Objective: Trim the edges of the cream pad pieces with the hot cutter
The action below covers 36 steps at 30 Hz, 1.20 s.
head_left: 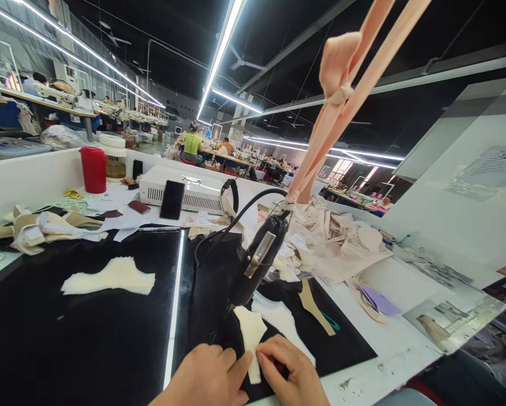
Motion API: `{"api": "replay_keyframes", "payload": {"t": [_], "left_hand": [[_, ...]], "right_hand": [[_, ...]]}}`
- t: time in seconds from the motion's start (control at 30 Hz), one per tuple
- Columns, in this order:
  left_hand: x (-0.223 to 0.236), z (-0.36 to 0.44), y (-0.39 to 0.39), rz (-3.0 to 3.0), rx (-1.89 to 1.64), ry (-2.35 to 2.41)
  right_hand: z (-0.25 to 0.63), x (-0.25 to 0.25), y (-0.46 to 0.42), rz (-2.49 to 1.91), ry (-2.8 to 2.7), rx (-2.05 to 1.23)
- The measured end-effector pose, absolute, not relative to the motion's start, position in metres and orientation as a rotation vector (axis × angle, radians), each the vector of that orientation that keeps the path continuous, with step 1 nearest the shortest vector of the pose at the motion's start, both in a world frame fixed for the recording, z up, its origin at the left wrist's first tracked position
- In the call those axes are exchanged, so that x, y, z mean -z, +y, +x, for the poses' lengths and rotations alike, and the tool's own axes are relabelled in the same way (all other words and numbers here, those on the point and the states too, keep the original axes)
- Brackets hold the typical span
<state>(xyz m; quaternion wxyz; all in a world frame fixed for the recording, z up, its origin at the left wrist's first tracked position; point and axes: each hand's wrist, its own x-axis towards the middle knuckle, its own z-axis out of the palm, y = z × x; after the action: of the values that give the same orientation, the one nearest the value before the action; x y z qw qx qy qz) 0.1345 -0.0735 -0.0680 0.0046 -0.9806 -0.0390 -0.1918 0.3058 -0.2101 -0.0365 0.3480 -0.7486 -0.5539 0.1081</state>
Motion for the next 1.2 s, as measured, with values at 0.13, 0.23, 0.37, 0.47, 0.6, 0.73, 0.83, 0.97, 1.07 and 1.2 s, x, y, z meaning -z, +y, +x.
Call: {"api": "replay_keyframes", "payload": {"t": [0.13,0.23,0.37,0.47,0.6,0.73,0.83,0.97,1.07,1.2], "left_hand": [[0.069,0.136,-0.073,-3.056,0.634,-0.107],[0.071,0.137,-0.072,-3.036,0.683,-0.09],[0.071,0.136,-0.073,-3.045,0.685,-0.097],[0.067,0.135,-0.073,-3.101,0.682,-0.124],[0.059,0.135,-0.075,-3.181,0.647,-0.146],[0.048,0.135,-0.076,-3.197,0.472,-0.145],[0.043,0.136,-0.076,-3.207,0.405,-0.186],[0.041,0.137,-0.075,-3.21,0.383,-0.187],[0.042,0.138,-0.075,-3.222,0.348,-0.203],[0.04,0.139,-0.078,-3.21,0.236,-0.232]], "right_hand": [[0.308,0.038,-0.209,-1.914,-1.346,-0.289],[0.313,0.04,-0.208,-1.894,-1.288,-0.3],[0.319,0.04,-0.207,-1.885,-1.226,-0.298],[0.32,0.039,-0.206,-1.883,-1.201,-0.303],[0.316,0.036,-0.204,-1.868,-1.18,-0.332],[0.313,0.032,-0.203,-1.836,-1.119,-0.364],[0.314,0.026,-0.201,-1.808,-0.987,-0.423],[0.32,0.015,-0.19,-1.702,-0.775,-0.524],[0.328,0.005,-0.174,-1.572,-0.648,-0.494],[0.337,-0.009,-0.156,-1.367,-0.563,-0.287]]}}
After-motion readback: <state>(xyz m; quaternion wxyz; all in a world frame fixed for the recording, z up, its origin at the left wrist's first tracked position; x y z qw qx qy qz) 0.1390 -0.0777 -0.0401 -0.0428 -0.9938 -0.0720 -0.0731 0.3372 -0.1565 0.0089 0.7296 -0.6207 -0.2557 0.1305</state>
